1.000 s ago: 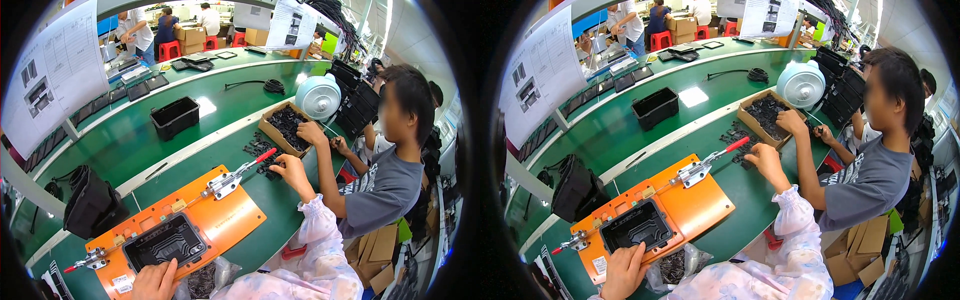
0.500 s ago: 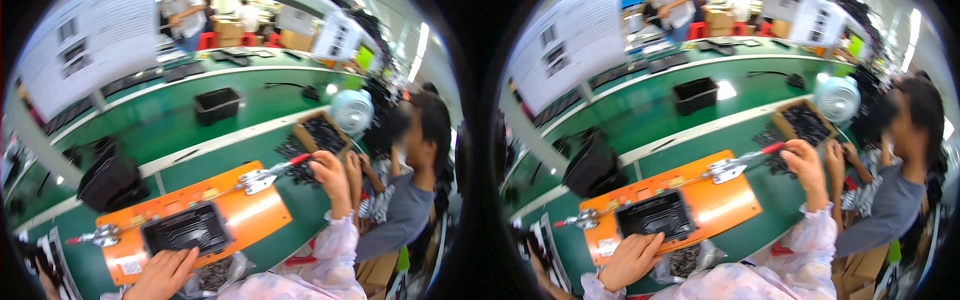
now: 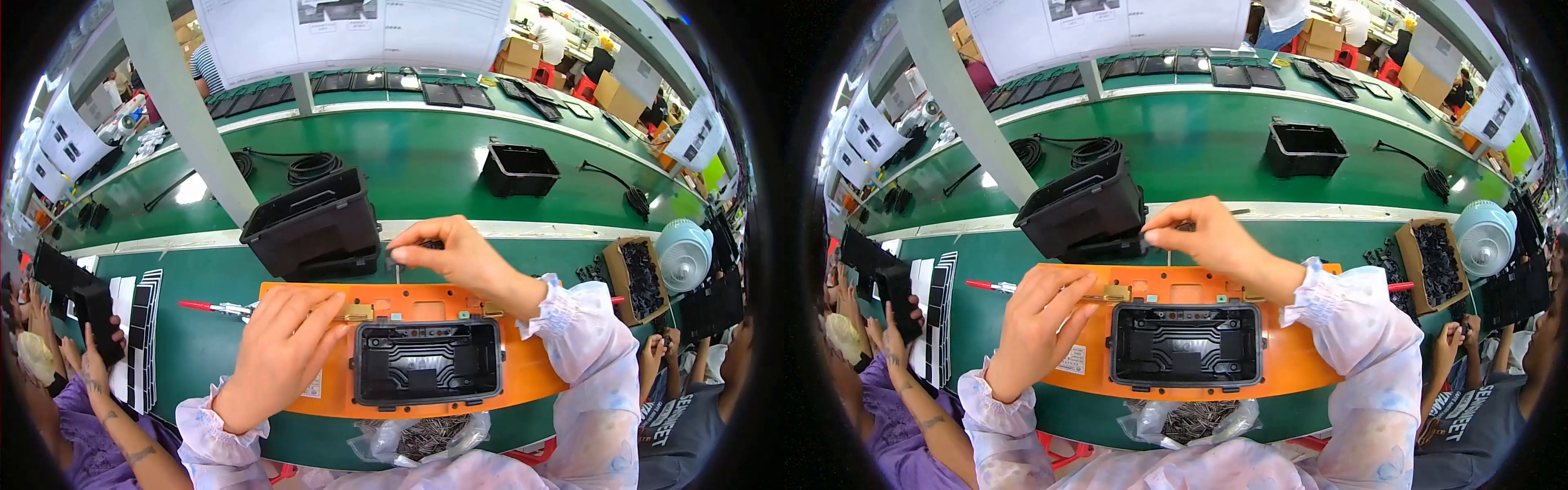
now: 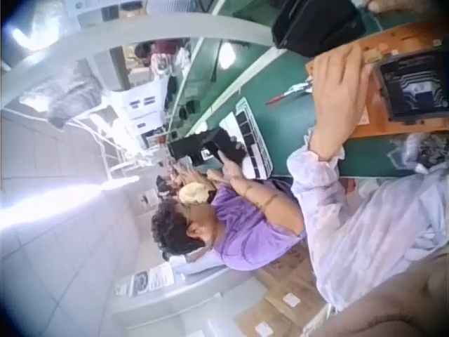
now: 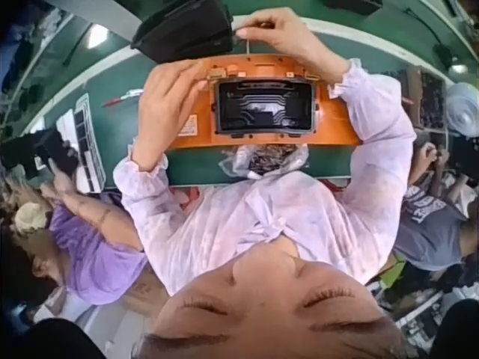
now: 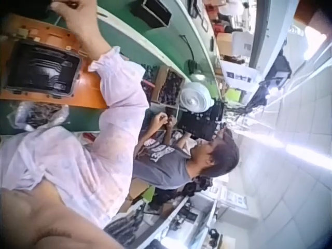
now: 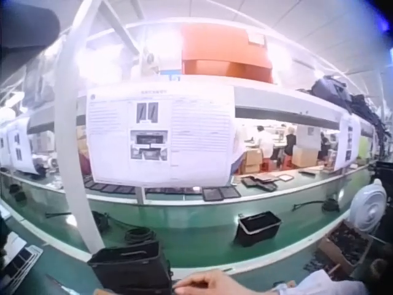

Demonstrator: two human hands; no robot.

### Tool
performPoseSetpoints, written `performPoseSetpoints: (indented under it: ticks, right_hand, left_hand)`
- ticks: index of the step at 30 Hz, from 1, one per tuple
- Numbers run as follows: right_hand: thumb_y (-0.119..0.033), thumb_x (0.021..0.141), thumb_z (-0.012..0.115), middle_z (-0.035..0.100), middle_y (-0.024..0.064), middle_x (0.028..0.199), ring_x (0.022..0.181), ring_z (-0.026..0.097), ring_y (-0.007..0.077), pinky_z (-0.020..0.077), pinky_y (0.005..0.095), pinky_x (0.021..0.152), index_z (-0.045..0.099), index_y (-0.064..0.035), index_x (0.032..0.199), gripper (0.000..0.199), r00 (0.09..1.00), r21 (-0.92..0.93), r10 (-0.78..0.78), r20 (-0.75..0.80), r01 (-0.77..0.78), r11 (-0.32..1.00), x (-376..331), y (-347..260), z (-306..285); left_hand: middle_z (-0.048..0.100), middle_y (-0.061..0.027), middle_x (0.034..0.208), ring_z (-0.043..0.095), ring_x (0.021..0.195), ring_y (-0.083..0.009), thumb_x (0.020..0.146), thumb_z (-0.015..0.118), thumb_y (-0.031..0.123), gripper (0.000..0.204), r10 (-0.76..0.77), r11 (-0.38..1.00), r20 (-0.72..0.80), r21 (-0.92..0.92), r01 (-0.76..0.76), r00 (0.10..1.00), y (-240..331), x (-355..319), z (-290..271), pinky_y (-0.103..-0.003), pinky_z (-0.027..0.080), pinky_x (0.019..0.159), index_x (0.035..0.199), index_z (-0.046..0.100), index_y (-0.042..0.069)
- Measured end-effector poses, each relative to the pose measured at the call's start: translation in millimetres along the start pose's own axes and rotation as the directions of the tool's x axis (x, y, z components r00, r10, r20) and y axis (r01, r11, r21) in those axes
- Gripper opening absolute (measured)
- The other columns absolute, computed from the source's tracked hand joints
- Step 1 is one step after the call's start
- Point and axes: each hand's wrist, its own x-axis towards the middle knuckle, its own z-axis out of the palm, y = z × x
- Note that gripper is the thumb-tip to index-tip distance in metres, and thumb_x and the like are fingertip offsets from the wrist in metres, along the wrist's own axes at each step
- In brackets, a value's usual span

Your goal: Assembling small plastic components into a larger housing unit using a manual toggle clamp jig on an assembly line.

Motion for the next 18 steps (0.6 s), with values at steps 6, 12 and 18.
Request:
performPoseSetpoints:
  ticks: [6, 12, 18]
  right_hand:
    - [-0.012, 0.092, 0.078, 0.074, 0.0008, 0.085, 0.078, 0.064, 0.0057, 0.0530, 0.0234, 0.071, 0.078, 0.0009, 0.100, 0.015, 0.973, -0.031, 0.183, 0.142, -0.180, 0.983, -12, -16, 22]
    - [-0.011, 0.092, 0.078, 0.069, 0.0009, 0.082, 0.069, 0.063, 0.0047, 0.0495, 0.0189, 0.057, 0.077, 0.0000, 0.097, 0.012, 0.958, -0.060, 0.175, 0.228, -0.165, 0.984, -19, -18, 19]
    - [-0.009, 0.090, 0.079, 0.062, 0.0024, 0.081, 0.067, 0.065, 0.0070, 0.0495, 0.0216, 0.054, 0.077, -0.0003, 0.092, 0.010, 0.981, -0.093, 0.107, 0.161, -0.093, 0.991, -22, -17, 25]
  left_hand:
    - [0.068, -0.0126, 0.110, 0.066, 0.100, -0.0325, 0.081, 0.079, 0.005, 0.035, 0.029, 0.999, 0.018, -0.020, -0.028, 0.999, -11, 6, 13, -0.046, 0.052, 0.087, 0.114, 0.069, 0.000]
    - [0.064, -0.0096, 0.114, 0.062, 0.109, -0.0278, 0.083, 0.078, 0.011, 0.034, 0.094, 0.996, 0.137, -0.021, -0.092, 0.986, -11, 1, 22, -0.051, 0.045, 0.101, 0.114, 0.068, 0.002]
    - [0.063, -0.0089, 0.115, 0.061, 0.113, -0.0273, 0.082, 0.076, 0.009, 0.034, 0.059, 0.998, 0.141, -0.038, -0.055, 0.988, -11, -1, 26, -0.052, 0.042, 0.106, 0.115, 0.069, 0.003]
